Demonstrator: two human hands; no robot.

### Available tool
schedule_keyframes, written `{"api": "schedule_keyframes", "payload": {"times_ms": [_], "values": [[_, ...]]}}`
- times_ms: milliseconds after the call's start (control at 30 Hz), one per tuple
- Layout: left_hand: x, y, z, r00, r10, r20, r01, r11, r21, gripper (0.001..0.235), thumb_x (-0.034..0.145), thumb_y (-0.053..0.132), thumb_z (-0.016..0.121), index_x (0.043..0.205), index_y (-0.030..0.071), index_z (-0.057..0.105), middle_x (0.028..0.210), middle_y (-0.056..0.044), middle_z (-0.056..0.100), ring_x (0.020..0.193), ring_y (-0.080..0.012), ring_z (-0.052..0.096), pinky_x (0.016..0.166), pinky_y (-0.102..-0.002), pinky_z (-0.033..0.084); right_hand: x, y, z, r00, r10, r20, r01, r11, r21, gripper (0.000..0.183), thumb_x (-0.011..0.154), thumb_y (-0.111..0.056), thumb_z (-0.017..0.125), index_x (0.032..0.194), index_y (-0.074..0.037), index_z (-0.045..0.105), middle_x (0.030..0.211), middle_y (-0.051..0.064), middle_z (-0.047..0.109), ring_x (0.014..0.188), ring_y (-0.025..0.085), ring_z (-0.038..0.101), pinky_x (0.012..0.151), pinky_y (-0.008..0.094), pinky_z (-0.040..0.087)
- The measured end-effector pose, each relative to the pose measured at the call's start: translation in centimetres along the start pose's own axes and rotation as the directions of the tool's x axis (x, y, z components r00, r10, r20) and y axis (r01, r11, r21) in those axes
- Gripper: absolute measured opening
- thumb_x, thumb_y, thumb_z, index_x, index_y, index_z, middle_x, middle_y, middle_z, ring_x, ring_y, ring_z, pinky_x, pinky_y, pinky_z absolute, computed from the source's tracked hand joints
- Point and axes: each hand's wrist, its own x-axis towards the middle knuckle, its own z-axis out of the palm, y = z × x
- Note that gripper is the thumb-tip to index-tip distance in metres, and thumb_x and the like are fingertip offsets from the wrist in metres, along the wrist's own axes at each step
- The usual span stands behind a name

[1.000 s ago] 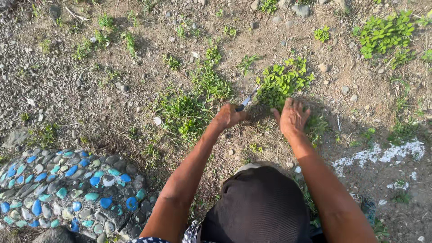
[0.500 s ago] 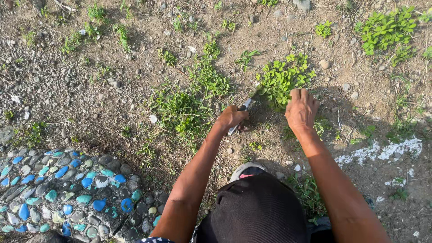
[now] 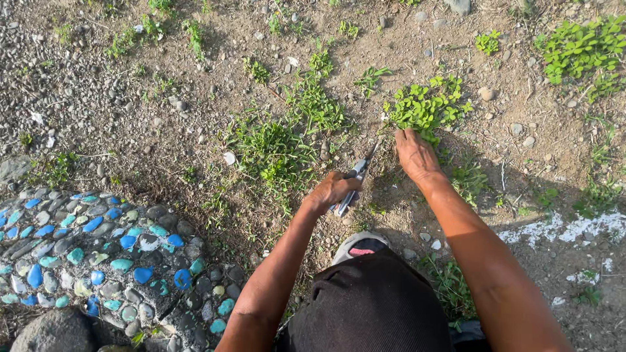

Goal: The person uses shears to cut weeds from the ground near a stone structure and pulls remaining small plants by hand, piling the debris on the soil.

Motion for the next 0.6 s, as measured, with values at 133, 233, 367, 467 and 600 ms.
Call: {"api": "schedule_keyframes", "payload": {"times_ms": [133, 233, 367, 467, 600], "values": [[1.8, -0.1, 0.8, 0.988, -0.013, 0.156, 0.025, 0.997, -0.077, 0.037, 0.086, 0.029, 0.063, 0.094, -0.006, 0.071, 0.074, -0.014, 0.074, 0.054, -0.0203, 0.070, 0.046, -0.034, 0.051, -0.1, 0.4, -2.4, 0.999, -0.020, 0.048, 0.021, 1.000, -0.010, 0.020, 0.100, 0.000, 0.046, 0.115, -0.002, 0.058, 0.123, 0.023, 0.059, 0.113, 0.038, 0.064, 0.099, 0.046, 0.055], [3.1, -0.4, 1.7, 0.984, -0.083, 0.158, 0.104, 0.986, -0.129, 0.038, 0.086, 0.026, 0.064, 0.104, -0.007, 0.071, 0.082, -0.015, 0.077, 0.065, -0.0223, 0.075, 0.059, -0.037, 0.060, 0.4, -0.8, -3.4, 0.995, 0.015, 0.096, -0.014, 1.000, -0.008, 0.021, 0.100, 0.001, 0.043, 0.118, -0.001, 0.055, 0.124, 0.024, 0.060, 0.112, 0.036, 0.065, 0.099, 0.045, 0.056], [5.1, -1.1, 2.3, 0.953, -0.135, 0.272, 0.192, 0.962, -0.195, 0.039, 0.091, 0.032, 0.059, 0.107, -0.003, 0.068, 0.088, -0.016, 0.076, 0.071, -0.0249, 0.075, 0.066, -0.041, 0.063, 0.6, -1.2, -4.0, 0.956, 0.121, 0.267, -0.126, 0.992, 0.002, 0.023, 0.101, 0.002, 0.040, 0.121, 0.001, 0.052, 0.124, 0.025, 0.060, 0.111, 0.034, 0.067, 0.100, 0.044, 0.057], [6.6, -1.8, 2.2, 0.928, -0.130, 0.348, 0.224, 0.944, -0.244, 0.047, 0.095, 0.041, 0.051, 0.106, -0.002, 0.067, 0.090, -0.014, 0.076, 0.074, -0.0265, 0.075, 0.065, -0.046, 0.061, 1.3, -0.6, -2.8, 0.908, 0.197, 0.369, -0.216, 0.976, 0.010, 0.024, 0.102, 0.003, 0.038, 0.123, 0.003, 0.050, 0.124, 0.025, 0.061, 0.111, 0.033, 0.068, 0.100, 0.043, 0.057], [6.6, -3.2, 2.2, 0.906, -0.130, 0.404, 0.270, 0.911, -0.313, 0.036, 0.093, 0.030, 0.056, 0.109, 0.000, 0.068, 0.092, -0.014, 0.075, 0.080, -0.0264, 0.074, 0.074, -0.049, 0.061, 2.2, 2.4, 1.6, 0.976, 0.045, 0.213, -0.043, 0.999, -0.016, 0.023, 0.090, 0.007, 0.043, 0.110, 0.004, 0.055, 0.149, 0.035, 0.040, 0.134, 0.042, 0.051, 0.119, 0.045, 0.037]]}}
